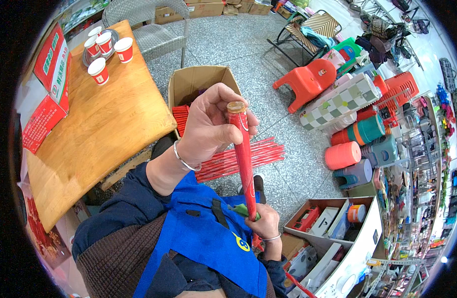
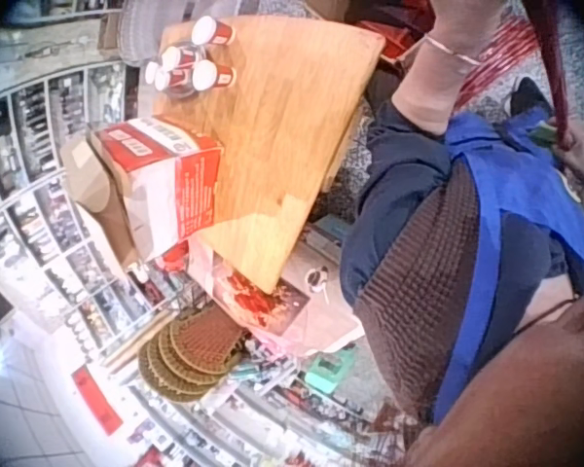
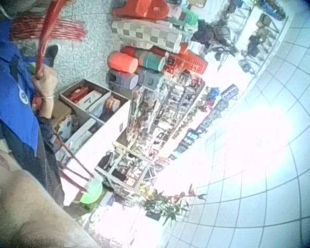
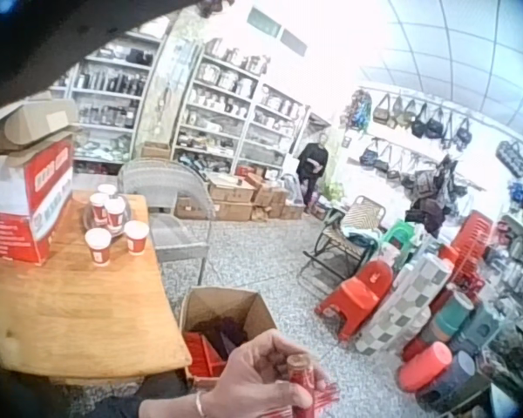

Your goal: The person assembles brooms by inserting red plastic handles into red and pink broom heads. They wipe the handles with a green cloth before insertion and occasionally inspect the assembled brooms. The person handles multiple broom heads and handles throughout the clip.

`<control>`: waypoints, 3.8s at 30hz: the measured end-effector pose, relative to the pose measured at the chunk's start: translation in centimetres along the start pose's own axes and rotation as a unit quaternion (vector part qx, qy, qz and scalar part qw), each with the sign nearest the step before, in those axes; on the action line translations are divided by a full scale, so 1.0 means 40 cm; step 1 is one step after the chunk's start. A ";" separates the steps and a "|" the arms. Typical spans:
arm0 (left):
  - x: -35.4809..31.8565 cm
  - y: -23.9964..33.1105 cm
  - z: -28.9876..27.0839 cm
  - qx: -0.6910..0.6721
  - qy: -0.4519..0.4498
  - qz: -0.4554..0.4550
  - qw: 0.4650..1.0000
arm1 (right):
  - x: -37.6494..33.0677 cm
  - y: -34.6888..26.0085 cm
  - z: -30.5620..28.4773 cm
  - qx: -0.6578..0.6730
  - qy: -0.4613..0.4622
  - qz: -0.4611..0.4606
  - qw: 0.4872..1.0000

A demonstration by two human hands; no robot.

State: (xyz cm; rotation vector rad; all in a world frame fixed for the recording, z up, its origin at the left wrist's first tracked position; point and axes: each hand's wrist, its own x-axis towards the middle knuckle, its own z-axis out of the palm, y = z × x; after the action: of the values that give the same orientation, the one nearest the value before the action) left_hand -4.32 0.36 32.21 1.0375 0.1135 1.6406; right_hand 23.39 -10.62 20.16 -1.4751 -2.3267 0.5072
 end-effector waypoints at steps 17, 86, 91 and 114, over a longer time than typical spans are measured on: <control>-0.015 -0.001 0.004 0.125 0.034 0.076 0.989 | 0.000 -0.008 0.013 -0.017 0.005 0.000 1.000; -0.054 0.040 -0.022 0.078 -0.035 0.091 0.992 | 0.006 -0.033 0.003 0.018 -0.032 0.021 0.999; -0.004 -0.020 -0.066 -0.005 0.145 0.070 0.987 | 0.046 -0.034 -0.018 0.083 -0.049 0.003 0.995; -0.077 -0.631 -0.670 0.454 0.165 -0.431 0.762 | 0.013 0.335 0.264 0.434 -0.068 0.354 0.826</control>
State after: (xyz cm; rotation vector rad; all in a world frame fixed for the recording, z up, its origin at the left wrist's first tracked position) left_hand -3.56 18.42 0.00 1.0922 1.5248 0.8129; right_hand 28.88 -6.06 4.63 -1.7253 -1.1634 1.6304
